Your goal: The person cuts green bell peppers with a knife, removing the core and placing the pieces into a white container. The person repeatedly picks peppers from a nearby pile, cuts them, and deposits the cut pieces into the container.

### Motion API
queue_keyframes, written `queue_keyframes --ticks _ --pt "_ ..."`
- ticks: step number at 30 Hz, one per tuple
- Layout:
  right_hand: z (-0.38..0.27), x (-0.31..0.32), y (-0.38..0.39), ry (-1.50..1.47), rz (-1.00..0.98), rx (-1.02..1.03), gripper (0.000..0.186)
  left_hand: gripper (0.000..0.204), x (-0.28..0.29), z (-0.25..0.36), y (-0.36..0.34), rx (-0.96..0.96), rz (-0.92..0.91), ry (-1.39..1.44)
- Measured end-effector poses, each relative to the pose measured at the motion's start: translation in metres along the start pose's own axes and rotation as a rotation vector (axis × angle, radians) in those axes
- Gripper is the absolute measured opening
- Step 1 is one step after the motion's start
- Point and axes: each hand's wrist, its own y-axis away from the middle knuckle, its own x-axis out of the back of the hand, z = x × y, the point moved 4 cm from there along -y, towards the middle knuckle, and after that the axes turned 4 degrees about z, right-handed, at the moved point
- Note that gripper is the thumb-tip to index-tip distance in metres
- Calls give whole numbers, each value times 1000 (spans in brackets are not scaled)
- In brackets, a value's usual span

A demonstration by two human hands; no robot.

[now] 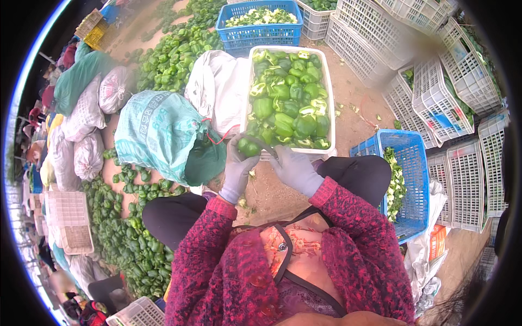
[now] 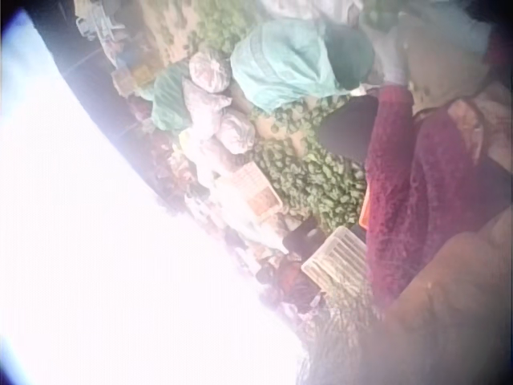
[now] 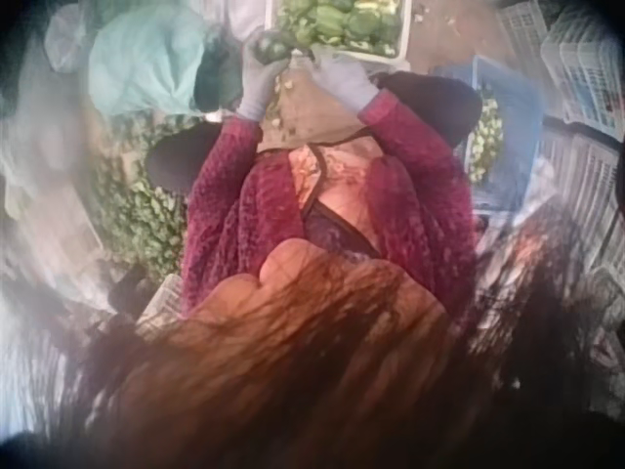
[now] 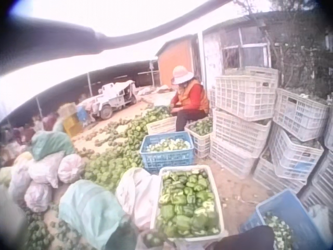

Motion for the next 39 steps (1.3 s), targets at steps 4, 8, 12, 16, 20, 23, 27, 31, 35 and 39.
queue_keyframes --ticks 4,8,12,16,20,23,27,31,35,39 --pt "0 -1 17 80 105 77 21 63 -15 -6 4 14 21 80" --pt "2 -8 17 105 142 102 15 59 -20 -16 -1 73 126 44" --pt "11 -14 6 76 98 80 12 51 -29 -27 -10 163 96 247" --pt "24 -23 -4 36 148 46 14 43 -31 -39 -20 243 81 429" --pt "45 -45 -13 -102 35 -73 21 40 -26 -55 -31 261 91 415" --pt "60 -58 -20 -301 -40 -217 29 47 -22 -71 -35 268 125 350" --pt "68 -53 -24 -577 -86 -355 37 59 -20 -86 -43 306 185 362" --pt "77 -24 -19 -711 -67 -636 38 64 -19 -75 -63 239 130 70" --pt "73 0 -33 -975 98 -550 50 65 -48 -34 -59 -587 -59 -958" --pt "77 -7 -31 -1132 -200 -639 46 66 -54 -32 -48 -349 -235 -821"
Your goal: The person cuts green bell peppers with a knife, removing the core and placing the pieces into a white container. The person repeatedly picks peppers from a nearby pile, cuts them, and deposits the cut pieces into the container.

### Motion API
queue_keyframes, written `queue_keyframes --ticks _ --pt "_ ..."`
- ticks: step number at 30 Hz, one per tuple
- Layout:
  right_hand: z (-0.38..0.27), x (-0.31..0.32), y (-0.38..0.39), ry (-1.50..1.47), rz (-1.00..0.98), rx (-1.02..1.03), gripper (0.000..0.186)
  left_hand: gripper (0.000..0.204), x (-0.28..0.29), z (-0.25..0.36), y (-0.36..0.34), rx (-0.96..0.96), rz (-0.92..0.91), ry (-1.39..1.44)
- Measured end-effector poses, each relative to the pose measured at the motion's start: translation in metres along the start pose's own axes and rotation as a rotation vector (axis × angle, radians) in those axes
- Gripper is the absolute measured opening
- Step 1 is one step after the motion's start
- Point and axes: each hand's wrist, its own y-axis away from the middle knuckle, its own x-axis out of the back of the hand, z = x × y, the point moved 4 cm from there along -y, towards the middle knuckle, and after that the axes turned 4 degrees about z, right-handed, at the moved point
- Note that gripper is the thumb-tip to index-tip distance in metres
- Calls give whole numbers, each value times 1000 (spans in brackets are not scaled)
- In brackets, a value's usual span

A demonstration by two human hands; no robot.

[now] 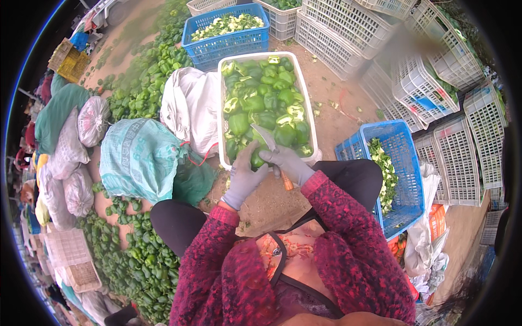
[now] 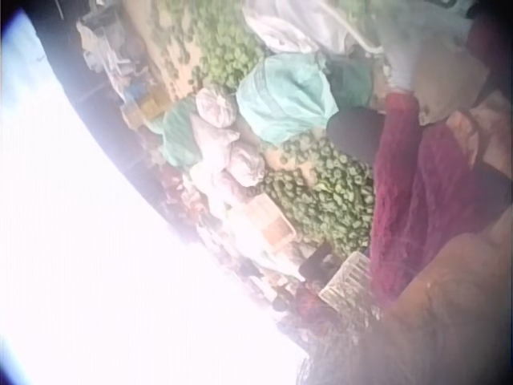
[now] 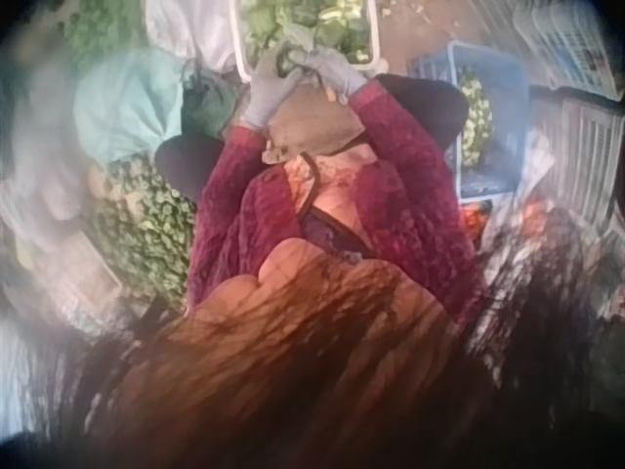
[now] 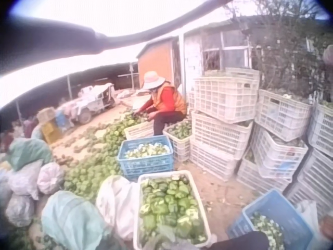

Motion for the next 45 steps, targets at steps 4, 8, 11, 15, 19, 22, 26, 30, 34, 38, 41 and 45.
queue_keyframes --ticks 4,8,11,15,19,22,26,30,34,38,41,45 --pt "10 0 -3 -52 -70 -124 43 66 0 -31 7 489 -28 695" --pt "4 -1 -6 -326 -5 -132 42 52 9 -59 0 332 116 1000" --pt "-16 11 -21 -309 118 -23 46 42 24 -95 -3 502 325 1409" --pt "-62 37 -66 788 537 334 60 35 48 -115 1 424 495 956" --pt "-77 13 -103 1188 297 376 64 45 43 -104 4 536 378 1500" --pt "-85 5 -78 707 382 225 61 66 43 -80 1 493 262 1509" --pt "-76 -22 -15 248 10 69 57 80 35 -47 -5 421 104 1286" --pt "-49 -36 5 140 -97 18 59 80 18 -27 -7 455 -1 1265" --pt "-33 -35 5 6 -112 68 56 73 20 -7 -7 100 27 475" --pt "-30 -37 4 49 -77 36 51 65 11 -7 0 407 -3 818" --pt "-34 -30 -2 887 210 209 44 61 -6 -13 12 788 -198 939" --pt "-18 -25 -22 969 229 248 33 52 -21 -23 9 695 38 752"
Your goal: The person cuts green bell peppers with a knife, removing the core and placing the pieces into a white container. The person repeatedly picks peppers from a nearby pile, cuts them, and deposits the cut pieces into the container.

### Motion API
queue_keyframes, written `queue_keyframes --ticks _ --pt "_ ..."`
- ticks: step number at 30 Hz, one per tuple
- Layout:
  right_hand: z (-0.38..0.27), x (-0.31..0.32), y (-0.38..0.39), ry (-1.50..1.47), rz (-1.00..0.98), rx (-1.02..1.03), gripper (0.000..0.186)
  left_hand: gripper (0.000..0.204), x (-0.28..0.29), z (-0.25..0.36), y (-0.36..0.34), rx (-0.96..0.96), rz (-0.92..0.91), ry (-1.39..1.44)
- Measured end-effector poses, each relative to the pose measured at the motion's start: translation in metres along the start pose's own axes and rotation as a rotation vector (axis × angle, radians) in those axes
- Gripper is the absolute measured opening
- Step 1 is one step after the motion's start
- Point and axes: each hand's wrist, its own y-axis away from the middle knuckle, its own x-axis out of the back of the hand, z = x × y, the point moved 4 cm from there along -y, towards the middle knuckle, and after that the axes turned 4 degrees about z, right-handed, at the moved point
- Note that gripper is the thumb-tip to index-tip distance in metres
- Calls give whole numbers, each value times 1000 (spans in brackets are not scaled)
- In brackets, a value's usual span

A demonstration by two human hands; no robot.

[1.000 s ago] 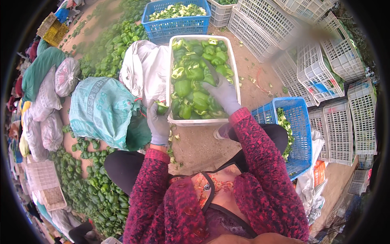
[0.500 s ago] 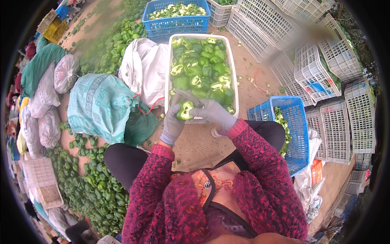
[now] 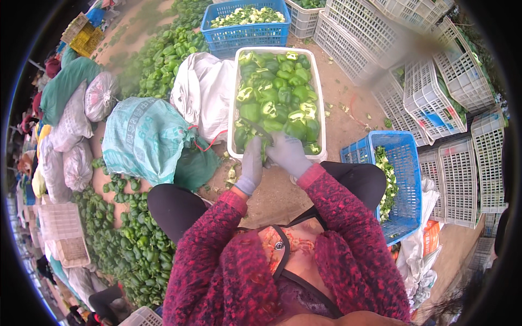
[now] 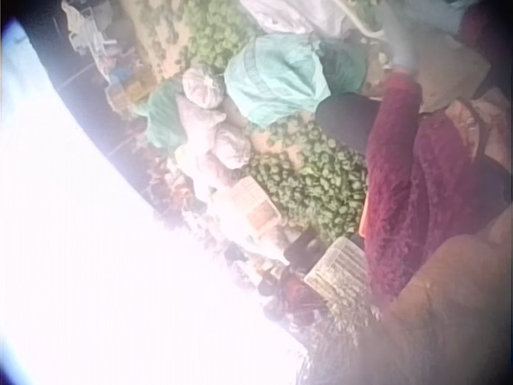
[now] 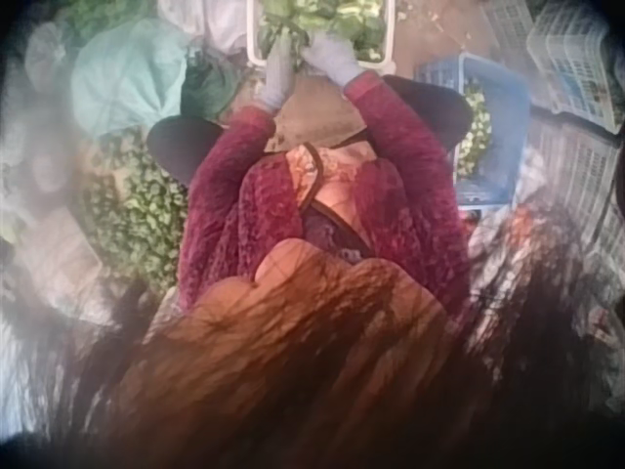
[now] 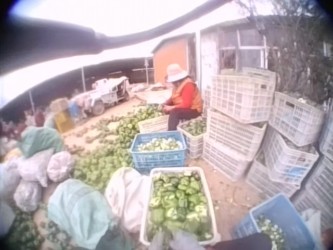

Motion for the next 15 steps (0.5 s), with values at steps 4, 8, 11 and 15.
queue_keyframes --ticks 4,8,11,15 --pt "7 -1 -7 62 258 58 29 46 -28 -8 -13 -271 283 45" --pt "29 53 1 -704 487 -112 33 43 -31 4 -26 -160 302 214" --pt "72 139 29 -847 578 -235 33 43 6 47 -65 -362 349 -141" --pt "134 226 85 -652 902 -139 36 52 23 57 -96 -796 341 -890"
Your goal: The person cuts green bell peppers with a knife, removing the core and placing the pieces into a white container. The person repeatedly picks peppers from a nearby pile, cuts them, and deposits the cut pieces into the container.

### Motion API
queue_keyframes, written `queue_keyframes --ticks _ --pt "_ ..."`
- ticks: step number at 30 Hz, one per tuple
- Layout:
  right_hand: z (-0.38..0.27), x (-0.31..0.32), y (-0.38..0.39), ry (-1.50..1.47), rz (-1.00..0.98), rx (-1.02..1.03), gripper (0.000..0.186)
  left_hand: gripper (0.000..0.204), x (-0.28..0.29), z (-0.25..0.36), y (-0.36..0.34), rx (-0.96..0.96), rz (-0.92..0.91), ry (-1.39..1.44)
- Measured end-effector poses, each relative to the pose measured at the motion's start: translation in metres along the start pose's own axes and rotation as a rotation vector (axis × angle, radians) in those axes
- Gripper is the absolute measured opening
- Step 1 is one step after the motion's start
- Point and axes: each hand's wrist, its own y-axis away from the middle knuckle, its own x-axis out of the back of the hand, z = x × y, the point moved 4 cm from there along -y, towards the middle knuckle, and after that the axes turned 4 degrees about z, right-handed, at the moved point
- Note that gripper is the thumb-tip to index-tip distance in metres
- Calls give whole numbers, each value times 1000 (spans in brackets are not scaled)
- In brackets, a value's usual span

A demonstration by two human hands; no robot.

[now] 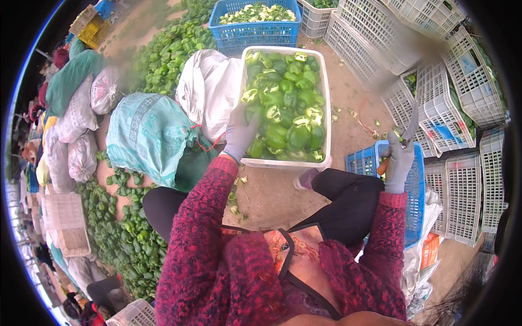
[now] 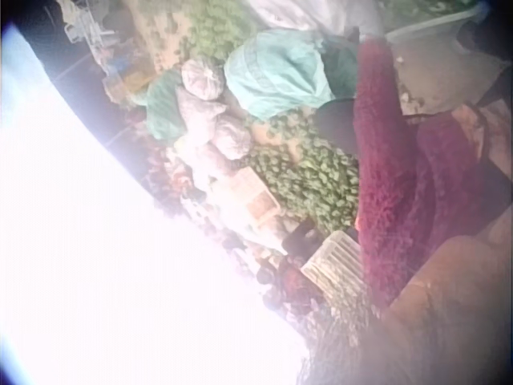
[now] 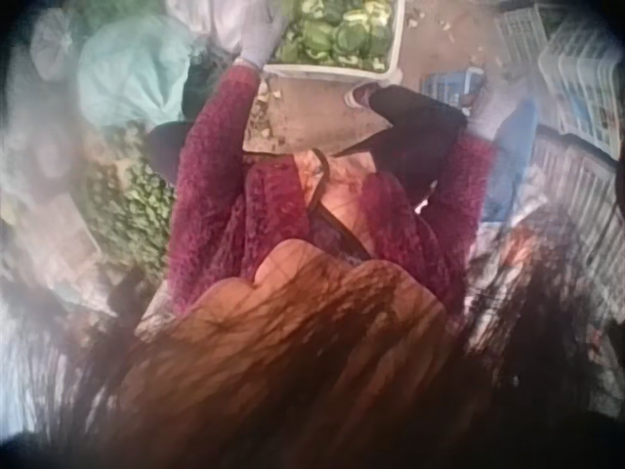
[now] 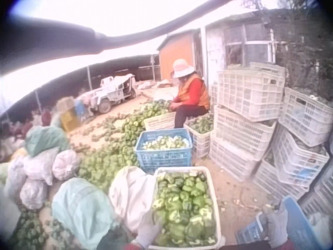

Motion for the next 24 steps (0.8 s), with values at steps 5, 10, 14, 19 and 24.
queue_keyframes --ticks 5,10,14,19,24 --pt "74 125 -7 194 165 -162 30 72 -35 -15 49 -196 -337 -285" --pt "211 230 15 278 244 -420 24 75 -28 -15 41 -103 -344 -310" --pt "248 283 47 592 247 -744 50 66 0 -15 45 -89 -114 -191" --pt "190 256 14 690 310 -560 52 27 76 -164 123 604 415 -29" --pt "191 223 -25 385 249 -442 41 51 99 -335 206 1129 55 -540"
